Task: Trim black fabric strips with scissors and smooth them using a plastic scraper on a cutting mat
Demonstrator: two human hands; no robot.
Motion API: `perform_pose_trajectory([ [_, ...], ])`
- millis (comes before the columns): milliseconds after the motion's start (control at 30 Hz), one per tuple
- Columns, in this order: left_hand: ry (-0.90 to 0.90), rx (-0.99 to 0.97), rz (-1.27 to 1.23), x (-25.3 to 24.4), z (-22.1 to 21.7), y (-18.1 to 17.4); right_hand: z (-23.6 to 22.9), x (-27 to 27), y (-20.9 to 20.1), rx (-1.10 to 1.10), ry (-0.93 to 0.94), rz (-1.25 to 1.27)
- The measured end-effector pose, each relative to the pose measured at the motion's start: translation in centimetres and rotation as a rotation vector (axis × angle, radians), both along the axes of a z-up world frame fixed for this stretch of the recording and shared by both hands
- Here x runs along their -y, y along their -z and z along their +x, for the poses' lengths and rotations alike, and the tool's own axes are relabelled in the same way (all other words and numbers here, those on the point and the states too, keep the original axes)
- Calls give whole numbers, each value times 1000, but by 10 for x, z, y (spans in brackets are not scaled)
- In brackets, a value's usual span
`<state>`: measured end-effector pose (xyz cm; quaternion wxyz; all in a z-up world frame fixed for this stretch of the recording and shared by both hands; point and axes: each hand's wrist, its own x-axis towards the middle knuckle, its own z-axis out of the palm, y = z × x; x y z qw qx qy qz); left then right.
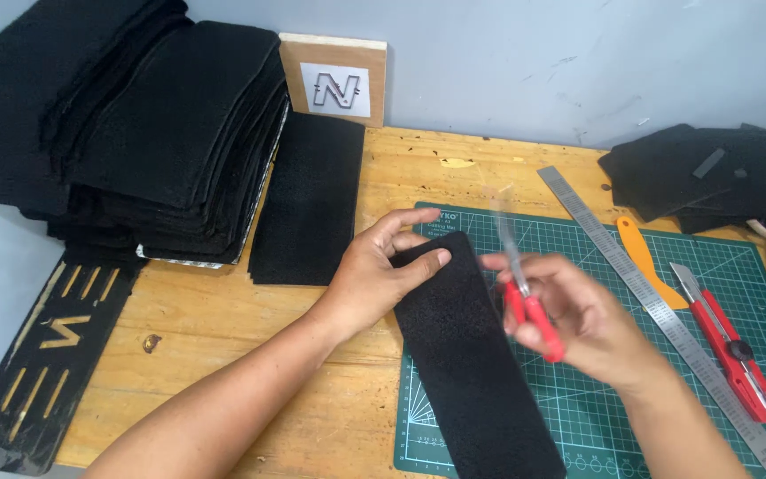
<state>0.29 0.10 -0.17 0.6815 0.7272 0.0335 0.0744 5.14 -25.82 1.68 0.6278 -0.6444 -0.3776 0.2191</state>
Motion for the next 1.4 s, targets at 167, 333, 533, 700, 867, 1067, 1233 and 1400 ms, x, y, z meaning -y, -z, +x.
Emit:
perform_pose_trajectory([
  [167,45,29,-145,3,2,9,-6,-7,8,81,46,-161],
  [333,23,97,-209,-2,1,-4,-2,-13,16,-2,233,-44],
  [533,79,22,-428,14,9,6,10,-8,23,-95,385,66],
  [700,61,-16,-359,17,21,18,16,-6,25,-100,434,89],
  [867,-2,-22,-345,16,21,8,14,-7,18,-53,437,92],
  [1067,-33,10,-316,13,27,28,18,-7,23,-31,443,89],
  [1233,-10,-1,-351,10,14,8,17,-5,26,-77,446,85],
  [1400,18,-82,-300,5,7,-2,16,-1,25,-104,399,-79],
])
